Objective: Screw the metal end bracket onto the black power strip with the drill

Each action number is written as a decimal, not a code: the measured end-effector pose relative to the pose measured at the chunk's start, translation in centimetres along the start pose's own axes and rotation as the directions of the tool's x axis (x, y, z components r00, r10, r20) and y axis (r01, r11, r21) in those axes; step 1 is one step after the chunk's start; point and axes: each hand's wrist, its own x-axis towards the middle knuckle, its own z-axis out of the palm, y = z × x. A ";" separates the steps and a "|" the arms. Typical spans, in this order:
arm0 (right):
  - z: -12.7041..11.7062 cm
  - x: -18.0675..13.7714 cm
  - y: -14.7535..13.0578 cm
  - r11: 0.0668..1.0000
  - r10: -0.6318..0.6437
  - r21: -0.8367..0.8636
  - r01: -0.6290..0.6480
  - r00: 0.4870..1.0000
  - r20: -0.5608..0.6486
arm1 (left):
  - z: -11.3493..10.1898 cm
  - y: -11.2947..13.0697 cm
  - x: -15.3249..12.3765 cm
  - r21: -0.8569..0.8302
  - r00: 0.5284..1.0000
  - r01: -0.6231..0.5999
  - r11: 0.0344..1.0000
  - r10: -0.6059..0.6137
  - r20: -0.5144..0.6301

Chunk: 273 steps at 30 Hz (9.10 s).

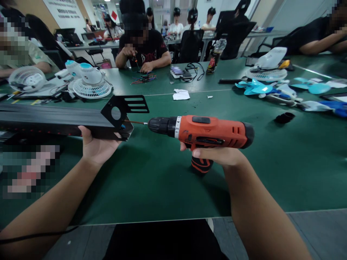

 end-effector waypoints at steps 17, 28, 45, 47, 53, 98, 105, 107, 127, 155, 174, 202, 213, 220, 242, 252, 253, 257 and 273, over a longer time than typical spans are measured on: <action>0.3 0.3 -0.3 0.999 -0.036 0.035 0.035 0.999 0.027 | 0.1 0.0 0.0 -0.018 1.000 0.010 1.000 -0.010 0.016; 0.0 0.1 0.0 0.997 -0.073 0.009 0.073 0.996 0.044 | 0.0 0.1 0.0 -0.021 1.000 0.012 1.000 -0.012 0.005; 0.1 0.2 -0.1 0.998 -0.051 0.024 0.050 0.997 0.052 | -0.2 0.0 0.2 -0.023 0.999 -0.009 1.000 0.010 0.032; 0.0 0.3 -0.2 0.998 -0.062 0.013 0.061 0.996 0.060 | -0.1 0.0 0.1 -0.023 0.999 -0.003 1.000 0.004 0.044; 0.1 0.2 -0.1 0.999 -0.040 0.033 0.038 0.998 0.042 | 0.2 0.1 -0.1 -0.005 1.000 0.009 1.000 -0.009 0.010; -0.1 0.3 -0.2 0.998 -0.056 -0.031 0.058 0.997 0.053 | 0.7 0.1 -0.3 0.016 1.000 0.004 1.000 -0.004 0.016; -0.2 0.1 0.0 0.999 -0.048 -0.021 0.050 0.997 0.058 | 0.4 0.1 -0.2 -0.017 0.999 -0.014 1.000 0.014 0.039; -0.2 0.1 -0.1 0.998 -0.045 -0.028 0.047 0.997 0.067 | 0.2 0.0 -0.1 -0.038 1.000 -0.002 0.999 0.003 0.029; -0.1 0.2 -0.3 0.999 -0.023 -0.024 0.024 0.999 0.046 | -0.2 -0.1 0.0 -0.046 1.000 0.005 0.999 -0.004 0.024; -0.3 0.0 0.1 0.999 -0.028 -0.045 0.031 0.997 0.067 | 0.2 0.0 0.0 0.000 0.998 -0.032 0.999 0.032 0.052; 0.0 0.0 -0.3 0.998 -0.003 -0.057 0.005 1.000 0.029 | -0.9 -0.2 0.3 -0.044 0.998 0.007 0.999 -0.005 0.063; -0.3 -0.2 0.2 0.999 -0.033 -0.042 0.034 0.999 0.041 | -1.0 -0.1 0.3 -0.081 0.997 0.026 0.996 -0.019 0.081; -0.1 -0.1 0.1 0.997 -0.036 -0.063 0.039 0.998 0.041 | -0.4 -0.1 0.1 -0.049 0.998 0.010 0.999 -0.007 0.066; -0.4 -0.4 0.4 0.998 -0.009 -0.068 0.011 1.000 0.025 | -0.1 0.0 0.0 0.003 1.000 0.002 1.000 -0.002 0.025; 0.0 -0.2 -0.1 0.999 0.002 -0.043 -0.003 1.000 -0.006 | -0.5 -0.1 0.1 -0.034 0.999 0.023 0.999 -0.022 0.032; 0.3 -0.1 -0.1 0.999 0.021 -0.036 -0.021 1.000 -0.006 | 0.1 0.0 0.0 -0.051 1.000 0.025 0.998 -0.025 0.006; 0.2 -0.1 -0.1 0.999 0.016 -0.028 -0.016 1.000 0.003 | 0.2 0.0 0.0 -0.045 1.000 0.027 0.999 -0.027 0.006; 0.1 -0.1 0.0 1.000 0.009 -0.009 -0.008 1.000 0.019 | 0.0 0.0 0.0 -0.070 0.999 0.040 0.997 -0.038 0.027; 0.0 -0.1 0.5 0.999 -0.006 0.047 0.005 1.000 0.016 | -0.3 -0.2 0.2 0.009 0.999 -0.013 1.000 0.012 0.039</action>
